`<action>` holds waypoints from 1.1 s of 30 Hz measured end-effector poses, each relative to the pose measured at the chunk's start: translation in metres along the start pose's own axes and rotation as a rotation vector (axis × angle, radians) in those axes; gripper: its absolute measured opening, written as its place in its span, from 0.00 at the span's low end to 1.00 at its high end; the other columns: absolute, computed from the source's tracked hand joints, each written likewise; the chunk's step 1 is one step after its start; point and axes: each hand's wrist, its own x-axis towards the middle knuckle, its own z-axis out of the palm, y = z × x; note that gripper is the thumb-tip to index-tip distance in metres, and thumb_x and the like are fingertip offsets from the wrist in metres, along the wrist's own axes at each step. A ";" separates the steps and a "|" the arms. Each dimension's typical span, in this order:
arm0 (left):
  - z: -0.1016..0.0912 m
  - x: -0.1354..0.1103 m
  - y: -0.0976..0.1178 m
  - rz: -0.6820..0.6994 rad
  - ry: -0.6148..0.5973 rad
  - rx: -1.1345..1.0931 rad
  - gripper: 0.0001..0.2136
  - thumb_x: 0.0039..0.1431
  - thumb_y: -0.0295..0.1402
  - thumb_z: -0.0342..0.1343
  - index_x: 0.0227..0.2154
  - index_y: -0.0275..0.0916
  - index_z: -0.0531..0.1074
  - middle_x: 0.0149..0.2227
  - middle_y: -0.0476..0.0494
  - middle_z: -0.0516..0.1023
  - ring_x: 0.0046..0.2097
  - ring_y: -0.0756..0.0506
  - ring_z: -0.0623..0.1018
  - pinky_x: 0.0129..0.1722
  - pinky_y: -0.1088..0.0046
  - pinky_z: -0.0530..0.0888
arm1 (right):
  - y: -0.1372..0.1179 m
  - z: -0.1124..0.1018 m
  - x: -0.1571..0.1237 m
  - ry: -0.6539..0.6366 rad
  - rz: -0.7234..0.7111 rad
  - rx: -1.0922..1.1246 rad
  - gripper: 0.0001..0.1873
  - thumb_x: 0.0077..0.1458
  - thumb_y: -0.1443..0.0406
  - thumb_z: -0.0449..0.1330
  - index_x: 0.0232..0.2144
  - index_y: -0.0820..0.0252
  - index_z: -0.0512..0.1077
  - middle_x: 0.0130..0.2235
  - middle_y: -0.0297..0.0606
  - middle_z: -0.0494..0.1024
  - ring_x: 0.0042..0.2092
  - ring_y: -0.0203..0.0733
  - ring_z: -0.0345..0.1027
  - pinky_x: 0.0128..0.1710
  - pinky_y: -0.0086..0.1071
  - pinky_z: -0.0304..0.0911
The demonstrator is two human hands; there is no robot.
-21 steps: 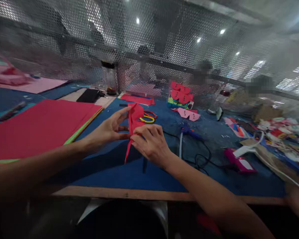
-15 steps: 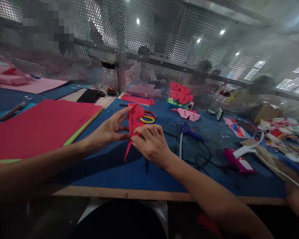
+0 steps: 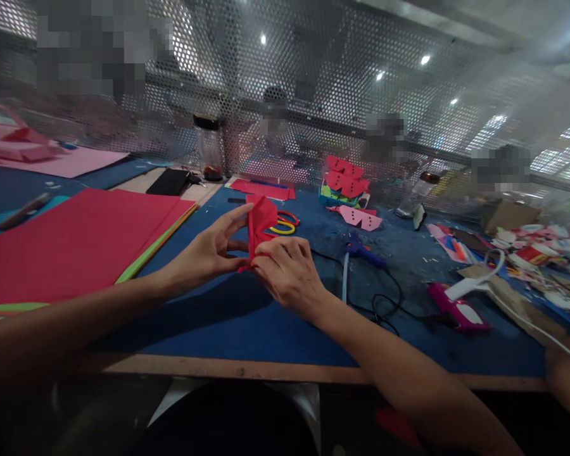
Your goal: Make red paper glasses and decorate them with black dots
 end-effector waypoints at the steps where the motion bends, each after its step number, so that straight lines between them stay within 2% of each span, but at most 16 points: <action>1: 0.001 0.000 0.001 0.003 0.004 0.007 0.43 0.46 0.21 0.64 0.64 0.53 0.57 0.68 0.39 0.56 0.43 0.44 0.78 0.40 0.63 0.79 | 0.000 0.001 0.000 0.007 0.007 0.004 0.08 0.64 0.63 0.56 0.43 0.56 0.74 0.48 0.37 0.77 0.52 0.44 0.61 0.53 0.40 0.53; 6: 0.004 -0.002 0.003 0.028 0.010 0.025 0.41 0.48 0.20 0.63 0.64 0.53 0.57 0.68 0.39 0.55 0.44 0.45 0.78 0.39 0.69 0.77 | -0.001 0.003 0.000 0.023 0.055 0.019 0.07 0.63 0.62 0.58 0.41 0.56 0.74 0.47 0.37 0.77 0.52 0.44 0.61 0.53 0.40 0.54; 12: 0.004 -0.003 0.005 -0.012 -0.017 0.040 0.42 0.49 0.20 0.60 0.66 0.54 0.54 0.68 0.39 0.56 0.44 0.44 0.79 0.34 0.74 0.76 | -0.001 0.002 0.001 0.012 0.094 0.016 0.07 0.63 0.62 0.58 0.41 0.56 0.74 0.47 0.38 0.76 0.53 0.45 0.60 0.53 0.42 0.53; 22: 0.004 -0.004 0.002 -0.006 -0.012 0.003 0.39 0.52 0.25 0.62 0.65 0.53 0.54 0.68 0.38 0.57 0.47 0.43 0.79 0.43 0.66 0.78 | -0.003 0.001 0.002 0.017 0.130 0.009 0.07 0.63 0.63 0.57 0.38 0.57 0.74 0.46 0.38 0.76 0.52 0.46 0.60 0.54 0.42 0.52; 28: 0.005 -0.003 0.000 0.032 0.028 0.005 0.36 0.53 0.24 0.61 0.64 0.49 0.57 0.65 0.38 0.62 0.47 0.43 0.78 0.46 0.66 0.77 | -0.004 -0.001 0.002 -0.002 0.133 -0.031 0.08 0.63 0.61 0.57 0.39 0.56 0.74 0.48 0.38 0.75 0.53 0.47 0.59 0.54 0.43 0.51; 33: 0.002 0.000 -0.003 0.023 0.095 -0.028 0.36 0.51 0.24 0.63 0.62 0.49 0.60 0.63 0.40 0.64 0.42 0.46 0.78 0.42 0.68 0.78 | -0.004 -0.002 0.001 0.044 0.144 -0.035 0.10 0.62 0.58 0.59 0.42 0.56 0.73 0.48 0.40 0.75 0.53 0.47 0.60 0.54 0.43 0.52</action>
